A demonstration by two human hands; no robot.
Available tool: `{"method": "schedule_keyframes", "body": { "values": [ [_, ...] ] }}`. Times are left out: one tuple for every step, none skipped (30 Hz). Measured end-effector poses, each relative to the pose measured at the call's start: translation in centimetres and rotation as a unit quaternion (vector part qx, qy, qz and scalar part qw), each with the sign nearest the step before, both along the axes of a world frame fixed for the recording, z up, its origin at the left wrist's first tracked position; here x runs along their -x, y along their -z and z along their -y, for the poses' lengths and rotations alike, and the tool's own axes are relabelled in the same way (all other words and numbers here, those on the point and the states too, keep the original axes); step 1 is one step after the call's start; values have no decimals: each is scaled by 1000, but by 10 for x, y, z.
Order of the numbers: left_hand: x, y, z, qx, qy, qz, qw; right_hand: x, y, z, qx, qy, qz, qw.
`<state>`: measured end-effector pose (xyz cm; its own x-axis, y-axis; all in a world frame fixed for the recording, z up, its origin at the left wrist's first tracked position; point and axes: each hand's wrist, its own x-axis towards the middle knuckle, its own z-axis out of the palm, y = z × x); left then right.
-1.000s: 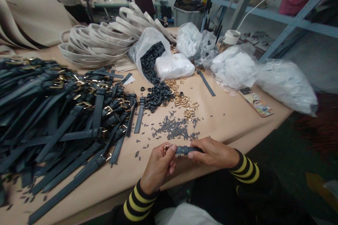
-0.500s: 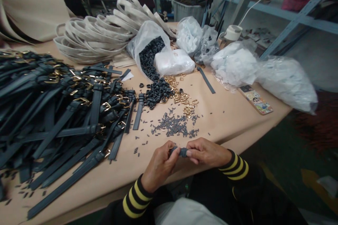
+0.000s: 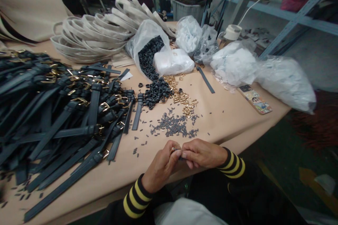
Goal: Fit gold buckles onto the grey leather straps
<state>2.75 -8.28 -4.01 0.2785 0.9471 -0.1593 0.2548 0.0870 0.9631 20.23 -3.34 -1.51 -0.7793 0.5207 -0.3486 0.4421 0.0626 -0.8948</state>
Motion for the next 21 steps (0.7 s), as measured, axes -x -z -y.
{"method": "schedule_keyframes", "body": {
  "values": [
    [0, 2, 1, 5, -10, 6, 1000, 3, -1, 1, -14, 8, 6, 1000],
    [0, 4, 1, 18, -14, 14, 1000, 6, -2, 2, -20, 22, 8, 1000],
    [0, 6, 1, 34, -14, 24, 999, 8, -1, 4, -14, 39, 5, 999],
    [1, 7, 0, 48, -11, 38, 998, 10, 2, 5, 4, 57, -5, 998],
    [3, 7, -1, 57, -7, 52, 997, 11, 5, 6, 32, 74, -24, 996],
    [6, 7, -3, 61, -7, 65, 996, 12, 9, 7, 68, 85, -48, 993],
    [9, 7, -6, 62, -14, 72, 995, 12, 12, 7, 106, 92, -75, 987],
    [12, 6, -9, 61, -26, 73, 995, 11, 16, 7, 142, 97, -100, 980],
    [16, 5, -13, 59, -42, 67, 995, 10, 18, 7, 173, 100, -119, 973],
    [20, 4, -16, 58, -58, 56, 995, 9, 19, 6, 197, 101, -131, 966],
    [24, 2, -19, 61, -69, 43, 995, 9, 19, 6, 216, 100, -135, 962],
    [28, 1, -21, 64, -74, 33, 995, 8, 19, 5, 228, 99, -133, 959],
    [31, 0, -23, 68, -73, 27, 995, 9, 17, 5, 234, 97, -130, 959],
    [33, -1, -24, 73, -69, 24, 995, 9, 16, 5, 236, 95, -126, 959],
    [35, -1, -25, 76, -67, 22, 995, 10, 15, 5, 236, 95, -124, 959],
    [36, -1, -26, 79, -68, 19, 994, 12, 14, 6, 234, 96, -124, 959],
    [36, 0, -26, 81, -71, 18, 994, 13, 14, 6, 233, 98, -125, 959],
    [37, 0, -26, 84, -75, 17, 994, 14, 15, 6, 235, 99, -128, 959],
    [36, 1, -26, 88, -79, 17, 993, 16, 16, 7, 238, 100, -131, 957],
    [36, 1, -27, 92, -82, 19, 992, 17, 17, 7, 244, 100, -134, 955],
    [36, 2, -27, 98, -85, 23, 991, 19, 19, 7, 249, 100, -136, 954]
  ]
}}
